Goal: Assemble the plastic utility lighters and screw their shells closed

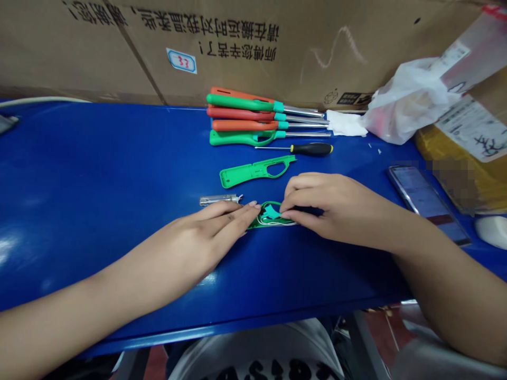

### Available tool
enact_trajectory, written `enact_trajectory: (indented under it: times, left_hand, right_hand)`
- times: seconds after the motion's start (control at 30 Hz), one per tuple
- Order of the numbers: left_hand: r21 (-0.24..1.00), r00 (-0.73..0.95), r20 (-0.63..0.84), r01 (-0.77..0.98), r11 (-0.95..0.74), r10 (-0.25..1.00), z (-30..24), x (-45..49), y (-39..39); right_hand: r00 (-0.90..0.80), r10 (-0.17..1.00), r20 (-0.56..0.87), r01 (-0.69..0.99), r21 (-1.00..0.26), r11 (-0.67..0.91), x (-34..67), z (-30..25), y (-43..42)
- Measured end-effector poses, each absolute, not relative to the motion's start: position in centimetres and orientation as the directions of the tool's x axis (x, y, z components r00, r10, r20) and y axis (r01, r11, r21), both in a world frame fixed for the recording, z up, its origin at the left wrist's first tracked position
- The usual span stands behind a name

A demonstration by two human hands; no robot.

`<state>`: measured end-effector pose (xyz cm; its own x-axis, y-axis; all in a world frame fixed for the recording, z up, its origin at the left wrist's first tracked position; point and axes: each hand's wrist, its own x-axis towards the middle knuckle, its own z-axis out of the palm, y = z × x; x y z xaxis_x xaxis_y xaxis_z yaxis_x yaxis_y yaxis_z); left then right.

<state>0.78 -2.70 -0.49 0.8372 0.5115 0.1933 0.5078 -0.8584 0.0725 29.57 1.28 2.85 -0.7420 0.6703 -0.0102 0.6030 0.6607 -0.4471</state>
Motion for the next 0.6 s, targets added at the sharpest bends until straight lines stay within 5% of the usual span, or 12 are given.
enact_trajectory:
  times: [0.6]
  left_hand:
    - [0.186, 0.822, 0.247, 0.480, -0.857, 0.514, -0.56, 0.83, -2.31]
  right_hand:
    - [-0.838, 0.545, 0.039, 0.520, -0.245, 0.818, 29.79, 3.21, 0.99]
